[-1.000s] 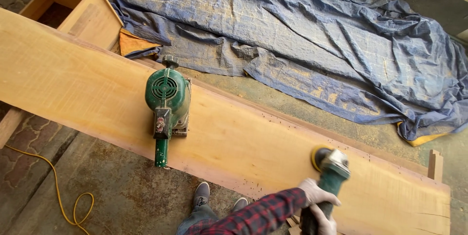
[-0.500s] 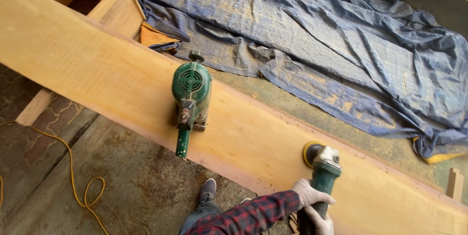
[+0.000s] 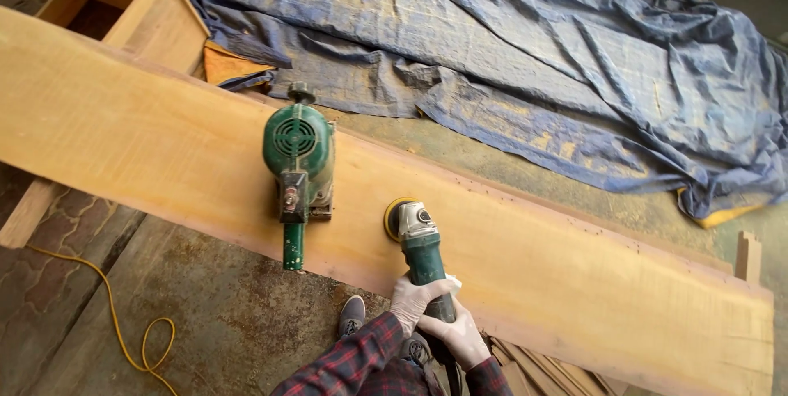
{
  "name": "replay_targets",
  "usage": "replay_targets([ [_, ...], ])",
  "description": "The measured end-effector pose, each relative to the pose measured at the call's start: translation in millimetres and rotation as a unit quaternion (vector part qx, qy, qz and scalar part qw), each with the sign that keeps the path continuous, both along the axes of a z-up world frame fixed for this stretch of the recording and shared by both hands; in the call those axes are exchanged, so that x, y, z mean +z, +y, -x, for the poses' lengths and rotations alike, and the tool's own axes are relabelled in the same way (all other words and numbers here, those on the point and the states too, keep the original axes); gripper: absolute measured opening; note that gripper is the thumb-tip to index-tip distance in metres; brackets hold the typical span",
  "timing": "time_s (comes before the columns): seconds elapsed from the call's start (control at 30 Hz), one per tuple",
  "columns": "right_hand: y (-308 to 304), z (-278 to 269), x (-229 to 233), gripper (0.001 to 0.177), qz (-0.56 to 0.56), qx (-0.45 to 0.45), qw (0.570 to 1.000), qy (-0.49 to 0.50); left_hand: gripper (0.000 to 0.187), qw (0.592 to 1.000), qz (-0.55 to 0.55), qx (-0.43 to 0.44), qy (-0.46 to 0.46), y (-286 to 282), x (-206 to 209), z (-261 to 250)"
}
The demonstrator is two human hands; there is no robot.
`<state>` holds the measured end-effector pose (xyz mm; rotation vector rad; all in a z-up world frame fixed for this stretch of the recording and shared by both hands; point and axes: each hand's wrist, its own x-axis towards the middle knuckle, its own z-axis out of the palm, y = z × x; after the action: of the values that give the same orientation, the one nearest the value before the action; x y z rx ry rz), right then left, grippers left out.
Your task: The person sands a long wooden board laid across sawhorses, moving an angle grinder with a sanding disc back and forth along the board's surface. A stationary belt sander rests on the board while the person works around it, covering different sections of the wood.
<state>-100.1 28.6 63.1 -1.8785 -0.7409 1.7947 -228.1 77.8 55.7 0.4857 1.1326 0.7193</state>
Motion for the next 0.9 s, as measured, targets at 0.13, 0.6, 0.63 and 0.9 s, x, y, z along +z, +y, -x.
replay_targets([
  [0.13, -31.3, -36.6, -16.5, 0.054, -0.015, -0.008, 1.0, -0.008, 0.039, 1.0, -0.011, -0.015, -0.019, -17.3, -17.8, -36.6],
  [0.6, -138.7, -162.3, -96.1, 0.048, 0.014, -0.3, 0.954, 0.016, 0.058, 0.949, -0.005, -0.315, -0.001, -74.0, -44.3, -210.6],
  [0.63, -137.8, -158.4, -93.5, 0.048, 0.015, -0.299, 0.954, 0.018, 0.058, 0.949, -0.004, -0.315, 0.0, -73.4, -45.8, -203.0],
  [0.9, -94.1, -91.8, -61.9, 0.05, 0.012, -0.149, 0.989, 0.0, 0.044, 0.988, -0.031, -0.133, -0.074, -50.2, -42.2, -88.4],
])
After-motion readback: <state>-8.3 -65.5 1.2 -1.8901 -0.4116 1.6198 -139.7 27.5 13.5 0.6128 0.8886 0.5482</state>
